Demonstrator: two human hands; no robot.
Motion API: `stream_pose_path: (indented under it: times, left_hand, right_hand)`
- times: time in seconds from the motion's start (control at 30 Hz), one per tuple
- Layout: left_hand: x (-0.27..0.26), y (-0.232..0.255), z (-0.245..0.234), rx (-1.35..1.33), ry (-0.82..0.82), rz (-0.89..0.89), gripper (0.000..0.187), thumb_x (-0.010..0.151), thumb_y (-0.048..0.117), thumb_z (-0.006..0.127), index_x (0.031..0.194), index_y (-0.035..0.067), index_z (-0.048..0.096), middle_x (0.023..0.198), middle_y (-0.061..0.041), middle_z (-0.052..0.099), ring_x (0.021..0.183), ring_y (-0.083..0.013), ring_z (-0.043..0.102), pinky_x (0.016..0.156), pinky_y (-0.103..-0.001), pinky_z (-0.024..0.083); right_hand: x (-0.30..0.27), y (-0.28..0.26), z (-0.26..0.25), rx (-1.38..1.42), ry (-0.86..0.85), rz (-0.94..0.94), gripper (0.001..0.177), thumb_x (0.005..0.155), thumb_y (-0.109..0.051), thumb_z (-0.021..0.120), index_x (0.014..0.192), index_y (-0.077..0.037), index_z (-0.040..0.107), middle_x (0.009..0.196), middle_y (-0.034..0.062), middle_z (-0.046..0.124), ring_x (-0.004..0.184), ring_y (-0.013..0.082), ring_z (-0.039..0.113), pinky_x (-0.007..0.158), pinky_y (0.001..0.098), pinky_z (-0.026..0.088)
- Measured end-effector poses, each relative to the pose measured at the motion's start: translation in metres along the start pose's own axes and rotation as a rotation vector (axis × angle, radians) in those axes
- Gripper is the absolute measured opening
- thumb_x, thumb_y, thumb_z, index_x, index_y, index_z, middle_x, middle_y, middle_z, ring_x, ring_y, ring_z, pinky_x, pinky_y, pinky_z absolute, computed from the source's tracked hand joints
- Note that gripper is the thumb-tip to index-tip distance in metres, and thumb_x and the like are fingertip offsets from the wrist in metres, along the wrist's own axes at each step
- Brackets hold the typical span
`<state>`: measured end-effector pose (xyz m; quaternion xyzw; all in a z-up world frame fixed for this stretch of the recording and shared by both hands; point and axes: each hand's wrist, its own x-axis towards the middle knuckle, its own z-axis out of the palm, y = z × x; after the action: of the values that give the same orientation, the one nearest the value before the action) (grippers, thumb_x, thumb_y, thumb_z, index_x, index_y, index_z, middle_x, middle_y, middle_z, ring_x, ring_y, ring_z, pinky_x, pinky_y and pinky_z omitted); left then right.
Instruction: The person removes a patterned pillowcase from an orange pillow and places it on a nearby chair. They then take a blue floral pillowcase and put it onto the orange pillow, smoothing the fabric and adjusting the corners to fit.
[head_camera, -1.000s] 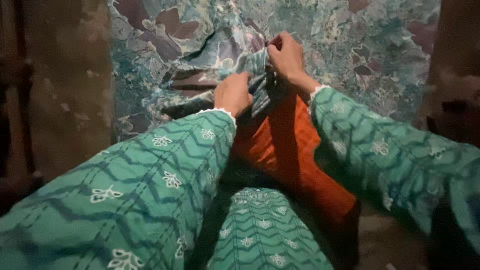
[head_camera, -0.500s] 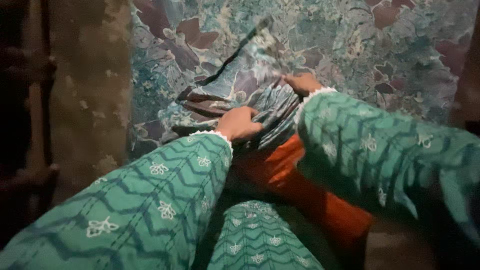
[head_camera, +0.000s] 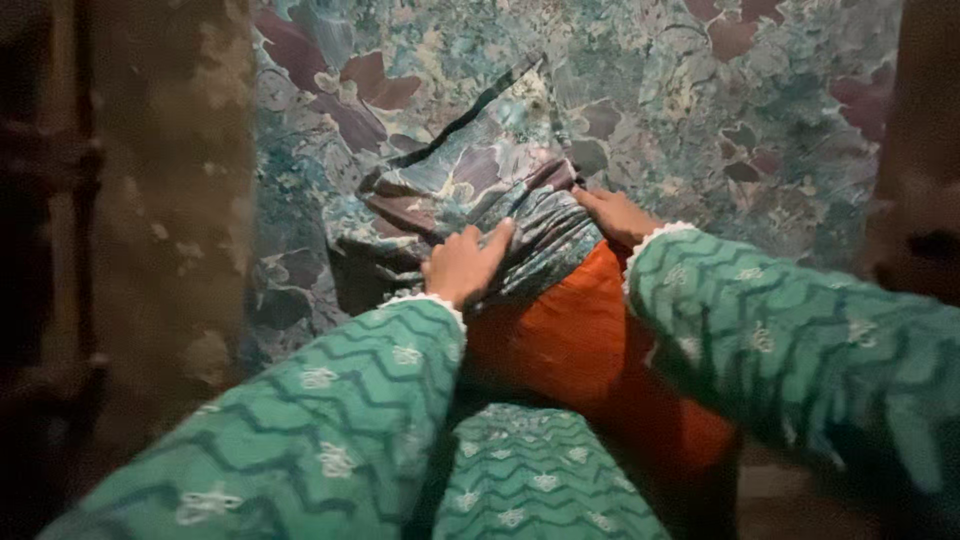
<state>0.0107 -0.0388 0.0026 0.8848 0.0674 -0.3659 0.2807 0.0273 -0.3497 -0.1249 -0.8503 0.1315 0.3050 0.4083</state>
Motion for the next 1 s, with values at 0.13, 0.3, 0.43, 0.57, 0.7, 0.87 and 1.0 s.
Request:
stream_pose_path:
  times: [0.13,0.3,0.43,0.57,0.7,0.87,1.0]
  left_hand:
    - [-0.016,0.001,0.001,-0.117,-0.029,-0.211,0.107,0.081,0.089,0.032,0.14,0.003,0.058,0.147,-0.026,0.053,0.137,-0.05,0.046,0.114,-0.061,0.033]
    - [-0.027,-0.025,0.012,-0.377,-0.002,-0.405,0.127,0.078,0.097,0.03,0.147,-0.01,0.042,0.151,-0.034,0.039,0.141,-0.0518,0.036,0.118,-0.053,0.026]
    - [0.002,-0.041,0.035,-0.557,0.007,-0.236,0.123,0.083,0.092,0.035,0.142,-0.015,0.05,0.149,-0.033,0.048,0.144,-0.0419,0.042,0.119,-0.044,0.031]
    - [0.051,-0.044,0.05,-0.921,0.038,-0.088,0.101,0.084,0.078,0.044,0.133,-0.01,0.053,0.139,-0.028,0.053,0.134,-0.0389,0.048,0.112,-0.044,0.036]
    - [0.053,-0.067,0.032,-1.136,0.034,-0.136,0.08,0.085,0.064,0.054,0.125,-0.005,0.057,0.13,-0.024,0.058,0.124,-0.036,0.054,0.106,-0.044,0.041]
    - [0.042,-0.092,0.004,-1.162,0.125,-0.254,0.053,0.087,0.046,0.065,0.114,0.001,0.061,0.118,-0.018,0.065,0.111,-0.0324,0.061,0.098,-0.044,0.047]
    - [0.021,-0.104,-0.002,-0.626,0.388,-0.144,0.038,0.086,0.035,0.075,0.103,0.002,0.066,0.107,-0.017,0.072,0.1,-0.0302,0.067,0.094,-0.042,0.05]
  right_hand:
    - [-0.036,-0.038,0.025,-0.033,0.145,-0.111,0.064,0.102,-0.057,0.049,0.121,0.0,0.07,0.113,0.0163,0.07,0.102,0.0311,0.064,0.092,0.041,0.046]
    - [-0.097,-0.108,0.022,0.149,0.136,0.079,0.062,0.096,-0.056,0.061,0.103,0.004,0.076,0.088,0.0165,0.073,0.078,0.0268,0.07,0.074,0.0438,0.052]
    - [-0.159,-0.173,-0.003,0.031,0.287,0.023,0.055,0.091,-0.053,0.062,0.1,-0.001,0.078,0.082,0.0127,0.076,0.08,0.0264,0.074,0.078,0.0396,0.054]
    - [-0.196,-0.233,-0.004,0.013,0.54,-0.174,0.046,0.085,-0.044,0.069,0.105,-0.003,0.073,0.087,0.0163,0.075,0.082,0.0316,0.075,0.075,0.0437,0.055]
    - [-0.184,-0.262,0.07,-0.201,0.54,-0.244,0.043,0.089,-0.036,0.071,0.107,0.0,0.056,0.088,0.0273,0.071,0.085,0.0466,0.069,0.071,0.0535,0.053]
    - [-0.155,-0.19,0.151,-0.219,0.149,-0.208,0.043,0.081,-0.028,0.07,0.113,-0.005,0.053,0.096,0.0242,0.072,0.092,0.0468,0.068,0.077,0.0574,0.053]
    - [-0.15,-0.141,0.141,-0.247,0.111,-0.118,0.028,0.09,-0.032,0.06,0.11,-0.012,0.062,0.097,0.0146,0.076,0.093,0.04,0.071,0.08,0.0554,0.054]
